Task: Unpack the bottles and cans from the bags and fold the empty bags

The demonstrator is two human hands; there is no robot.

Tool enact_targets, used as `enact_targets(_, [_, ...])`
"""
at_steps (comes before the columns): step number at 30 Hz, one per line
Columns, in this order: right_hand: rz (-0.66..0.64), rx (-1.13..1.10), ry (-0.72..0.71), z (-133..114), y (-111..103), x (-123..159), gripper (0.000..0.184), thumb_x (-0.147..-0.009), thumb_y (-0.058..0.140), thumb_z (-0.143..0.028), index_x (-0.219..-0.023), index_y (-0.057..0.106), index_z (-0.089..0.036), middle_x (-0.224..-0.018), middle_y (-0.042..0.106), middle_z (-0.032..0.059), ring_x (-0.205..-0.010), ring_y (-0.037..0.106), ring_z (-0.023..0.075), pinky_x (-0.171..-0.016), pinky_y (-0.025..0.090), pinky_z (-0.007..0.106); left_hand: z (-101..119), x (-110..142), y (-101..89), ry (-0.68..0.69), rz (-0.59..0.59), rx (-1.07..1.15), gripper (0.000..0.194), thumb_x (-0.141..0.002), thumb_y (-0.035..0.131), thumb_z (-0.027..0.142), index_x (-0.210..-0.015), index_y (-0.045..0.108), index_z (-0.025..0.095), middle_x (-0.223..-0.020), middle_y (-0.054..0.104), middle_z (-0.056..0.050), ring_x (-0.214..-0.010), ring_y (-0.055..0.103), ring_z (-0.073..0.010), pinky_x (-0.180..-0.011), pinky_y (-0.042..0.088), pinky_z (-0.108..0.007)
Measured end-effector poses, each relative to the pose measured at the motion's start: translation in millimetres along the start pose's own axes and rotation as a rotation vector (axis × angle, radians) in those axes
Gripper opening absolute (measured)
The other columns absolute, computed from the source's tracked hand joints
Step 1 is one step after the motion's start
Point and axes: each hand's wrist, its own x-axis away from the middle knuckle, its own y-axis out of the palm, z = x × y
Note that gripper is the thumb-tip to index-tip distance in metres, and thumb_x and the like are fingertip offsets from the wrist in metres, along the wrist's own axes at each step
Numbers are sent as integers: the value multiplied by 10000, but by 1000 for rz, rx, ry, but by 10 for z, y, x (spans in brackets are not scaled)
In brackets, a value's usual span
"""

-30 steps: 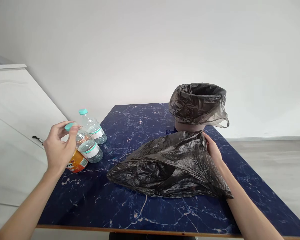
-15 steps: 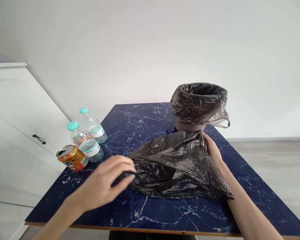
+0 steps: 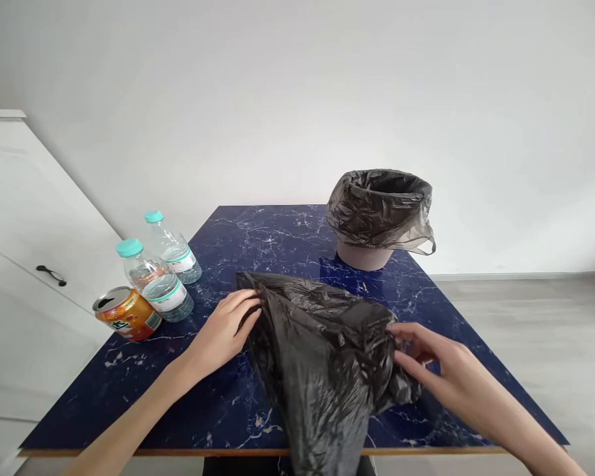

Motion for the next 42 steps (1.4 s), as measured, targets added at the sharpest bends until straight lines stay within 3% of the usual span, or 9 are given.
enact_targets(6, [157, -78, 116, -14, -159, 172, 549, -1039, 470, -704, -1283, 776, -319, -1291, 799, 90, -1202, 764, 370, -951, 677, 432, 616, 217, -305, -108, -234, 308, 712, -1167, 128, 546, -1155, 778, 255, -1155, 780, -72, -1212, 680, -254, -1161, 515, -496])
enact_targets(11, [-29, 53, 126, -352, -45, 271, 672, -1055, 340, -740, -1271, 819, -321, -1329, 790, 47, -1307, 716, 367, -1108, 603, 503, 938, 572, -209, 313, -346, 105, 764, -1015, 555, 738, -1616, 524, 267, -1518, 672, -105, -1469, 540, -353, -1224, 472, -561])
enact_targets(14, [-104, 60, 79, -558, 32, 351, 672, -1035, 362, -771, -1265, 826, -343, -1330, 790, 22, -1303, 722, 332, -1112, 601, 436, 958, 799, 88, 490, -182, -70, 848, -1015, 649, 642, -1686, 396, 189, -1617, 586, -145, -1531, 485, -373, -1265, 423, -589])
enact_targets(19, [-107, 55, 268, -572, 53, 326, 658, -1065, 307, -762, -1257, 813, -387, -1360, 775, -27, -1379, 668, 321, -1162, 565, 485, 916, 939, 376, 496, -6, -150, 494, -1051, 679, 444, -1459, 649, 167, -1524, 669, -130, -1519, 509, -367, -1312, 359, -612])
enact_targets(23, [-150, 44, 256, -428, 32, 181, 698, -1074, 292, -745, -1168, 838, -321, -1261, 816, 34, -1302, 715, 336, -1139, 573, 461, 941, 859, 94, 505, 58, 73, 145, -1053, 641, 146, -1119, 749, 216, -1350, 783, -9, -1415, 624, -249, -1325, 389, -443])
enact_targets(29, [-33, 94, 231, -265, 60, 86, 646, -1031, 379, -788, -1083, 847, -346, -1177, 837, 22, -1190, 763, 358, -1020, 612, 458, 789, 920, -405, 346, -163, 282, 170, -1052, 667, 250, -1212, 693, 302, -1236, 817, -9, -1266, 704, -224, -1113, 600, -374])
enact_targets(36, [170, 26, 283, -82, 88, 94, 606, -1039, 415, -769, -1109, 822, -325, -1069, 848, 44, -1053, 798, 327, -845, 634, 393, 775, 1159, 302, 545, -73, -136, 394, -1014, 737, 313, -1386, 677, 196, -1452, 701, -111, -1397, 587, -324, -1214, 501, -501])
enact_targets(39, [119, -46, 344, -7, 128, 94, 631, -1015, 425, -806, -1098, 822, -322, -1129, 841, 33, -1098, 788, 323, -932, 628, 400, 863, 1130, 609, 495, 47, -90, 281, -1000, 703, 235, -1276, 709, 184, -1340, 746, -103, -1319, 632, -307, -1174, 526, -494])
enact_targets(42, [57, -88, 344, 53, 151, 102, 652, -996, 443, -823, -1096, 832, -310, -1194, 830, 41, -1162, 767, 332, -981, 618, 407, 903, 1012, 597, 426, 135, 75, 161, -984, 639, 107, -1078, 711, 216, -1183, 801, -42, -1209, 690, -244, -1140, 541, -430])
